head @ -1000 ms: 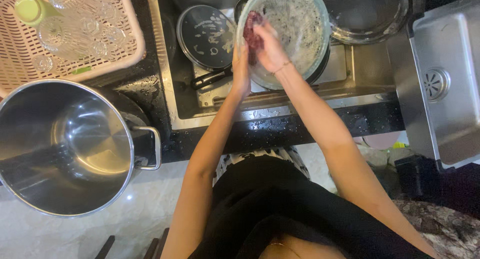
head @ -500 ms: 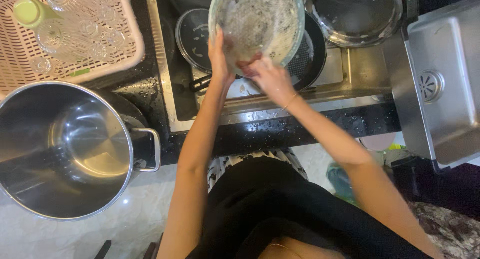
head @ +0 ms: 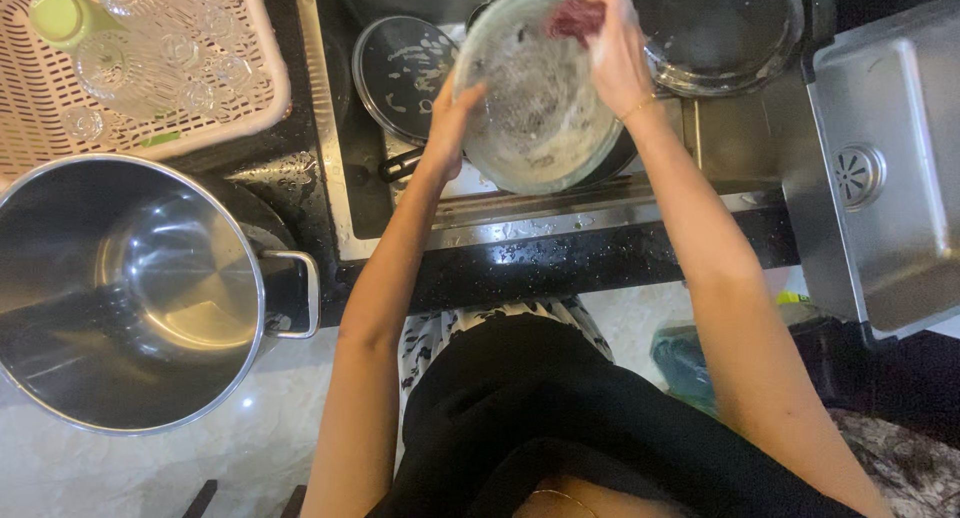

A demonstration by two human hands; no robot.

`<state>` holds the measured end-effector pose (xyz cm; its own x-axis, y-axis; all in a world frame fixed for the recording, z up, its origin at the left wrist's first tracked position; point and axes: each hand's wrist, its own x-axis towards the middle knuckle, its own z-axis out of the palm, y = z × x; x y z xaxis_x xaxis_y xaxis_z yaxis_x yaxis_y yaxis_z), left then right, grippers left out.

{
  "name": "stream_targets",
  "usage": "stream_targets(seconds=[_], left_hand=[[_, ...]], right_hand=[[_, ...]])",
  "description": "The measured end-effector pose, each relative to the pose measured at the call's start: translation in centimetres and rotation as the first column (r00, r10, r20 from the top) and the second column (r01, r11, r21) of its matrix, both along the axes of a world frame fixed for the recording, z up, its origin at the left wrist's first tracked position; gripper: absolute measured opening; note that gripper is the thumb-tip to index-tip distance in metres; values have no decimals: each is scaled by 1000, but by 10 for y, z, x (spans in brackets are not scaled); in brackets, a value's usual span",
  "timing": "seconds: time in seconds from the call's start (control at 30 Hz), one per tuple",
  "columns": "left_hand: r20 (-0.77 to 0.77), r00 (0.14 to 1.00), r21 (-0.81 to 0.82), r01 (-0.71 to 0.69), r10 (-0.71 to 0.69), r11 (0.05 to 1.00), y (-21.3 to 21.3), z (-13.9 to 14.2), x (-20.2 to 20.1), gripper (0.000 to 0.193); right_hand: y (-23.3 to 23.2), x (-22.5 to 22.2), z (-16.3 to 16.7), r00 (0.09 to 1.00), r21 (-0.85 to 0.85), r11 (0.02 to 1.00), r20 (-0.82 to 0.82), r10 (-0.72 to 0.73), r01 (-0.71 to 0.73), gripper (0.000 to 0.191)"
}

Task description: The person washes dishes at a kitchen sink. They scrub a small bowl, a large pot lid, a frying pan, and a perforated strainer with a red scrub sponge under running water, rinsing each item and setting cleaned items aside in the sink.

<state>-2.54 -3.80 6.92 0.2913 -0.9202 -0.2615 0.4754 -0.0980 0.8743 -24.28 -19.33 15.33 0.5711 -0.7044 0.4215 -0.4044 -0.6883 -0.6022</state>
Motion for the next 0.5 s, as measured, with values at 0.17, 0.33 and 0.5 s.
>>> stream_targets(seconds=[0.17, 0.33, 0.5], left_hand=[[376, 926, -170, 47, 21, 984, -8, -10, -14, 60], [430, 902, -4, -41, 39, 999, -13, -2, -10, 51], [425, 897, -292, 9, 122, 956, 4, 30, -3, 63]], right_hand=[[25, 66, 16, 977, -97, 973, 16, 212, -210, 25], [41, 88, 22, 925, -389, 839, -168, 341, -380, 32], [-7, 60, 22, 977, -162, 981, -204, 69, -103, 35]])
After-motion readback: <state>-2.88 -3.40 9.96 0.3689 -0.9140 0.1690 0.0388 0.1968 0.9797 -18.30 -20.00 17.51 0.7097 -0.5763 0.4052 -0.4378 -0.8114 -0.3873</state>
